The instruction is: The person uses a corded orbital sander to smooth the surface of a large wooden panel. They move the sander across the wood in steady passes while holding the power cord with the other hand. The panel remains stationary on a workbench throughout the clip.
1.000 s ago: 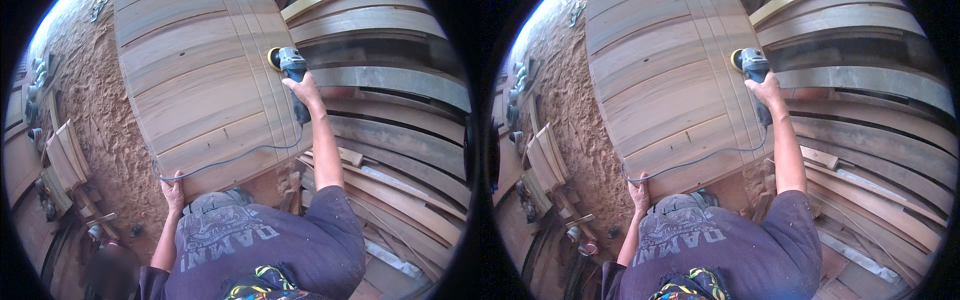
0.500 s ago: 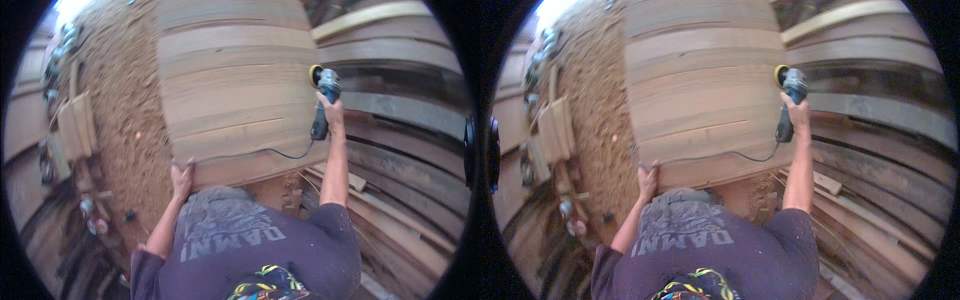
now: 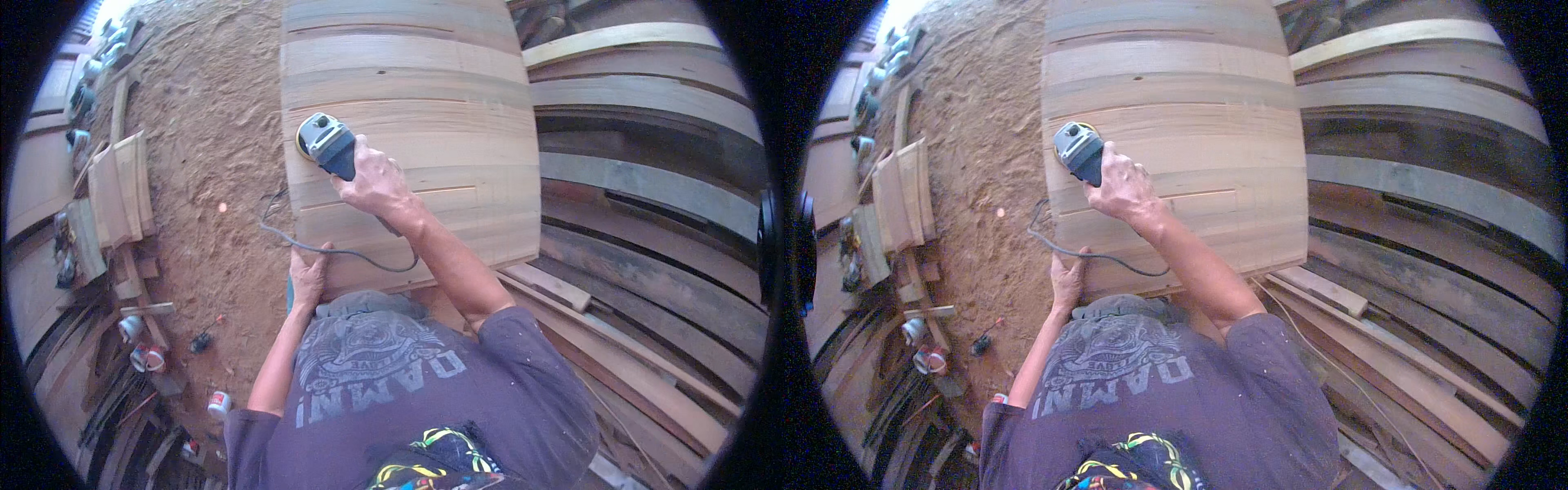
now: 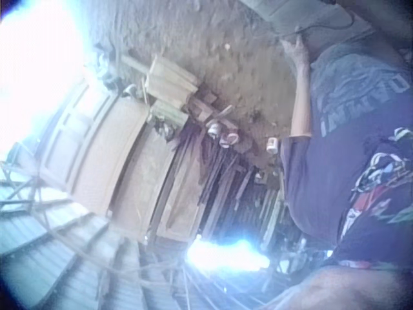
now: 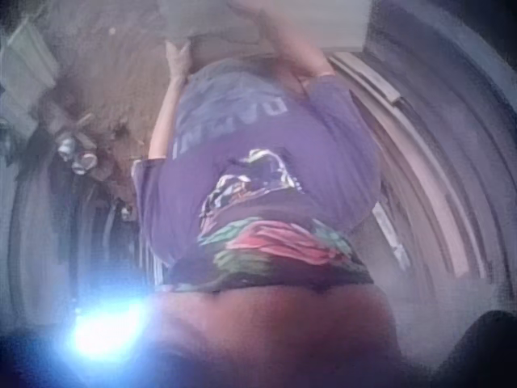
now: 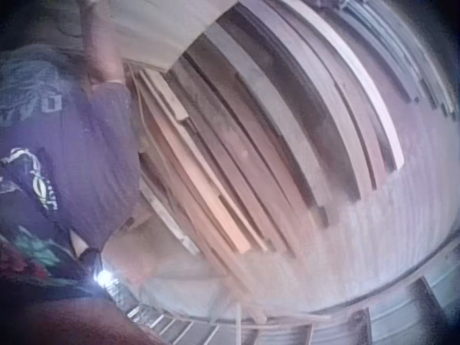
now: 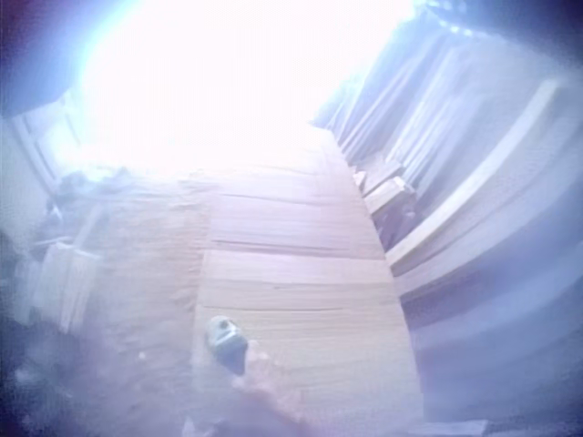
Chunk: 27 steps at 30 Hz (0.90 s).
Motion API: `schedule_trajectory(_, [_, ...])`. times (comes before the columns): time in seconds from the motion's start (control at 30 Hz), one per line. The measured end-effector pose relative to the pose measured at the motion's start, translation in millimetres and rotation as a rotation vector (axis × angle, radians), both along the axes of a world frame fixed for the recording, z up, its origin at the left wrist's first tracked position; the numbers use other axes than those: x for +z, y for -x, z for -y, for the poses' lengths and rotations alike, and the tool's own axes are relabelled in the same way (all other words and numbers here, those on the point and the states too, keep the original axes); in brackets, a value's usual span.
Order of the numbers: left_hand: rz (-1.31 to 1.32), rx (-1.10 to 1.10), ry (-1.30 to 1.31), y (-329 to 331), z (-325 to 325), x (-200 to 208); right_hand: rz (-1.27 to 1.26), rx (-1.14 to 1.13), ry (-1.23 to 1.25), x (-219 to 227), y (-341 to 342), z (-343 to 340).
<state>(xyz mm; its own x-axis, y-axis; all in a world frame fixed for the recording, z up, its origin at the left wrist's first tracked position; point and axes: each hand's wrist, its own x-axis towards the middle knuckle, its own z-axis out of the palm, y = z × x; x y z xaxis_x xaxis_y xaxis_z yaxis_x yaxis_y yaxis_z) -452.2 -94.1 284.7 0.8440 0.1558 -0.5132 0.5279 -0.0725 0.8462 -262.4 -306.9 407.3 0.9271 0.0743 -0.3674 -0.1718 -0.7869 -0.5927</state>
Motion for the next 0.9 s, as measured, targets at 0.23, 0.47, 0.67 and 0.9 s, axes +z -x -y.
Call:
schedule_trajectory(0.23, [0.019, -0.019, 0.002, 2, -3, 6, -0.051, -0.234, 0.061, 13, 24, 98])
schedule_trajectory(0.47, [0.012, -0.034, -0.036, 0, -4, 12, -0.053, -0.411, 0.122, 7, 41, 193])
schedule_trajectory(0.67, [0.035, -0.042, 0.047, -4, -7, 17, -0.021, -0.529, 0.145, 2, 55, 252])
schedule_trajectory(0.9, [0.013, -0.035, 0.063, -10, -5, 30, 0.082, -0.623, 0.198, -12, 67, 319])
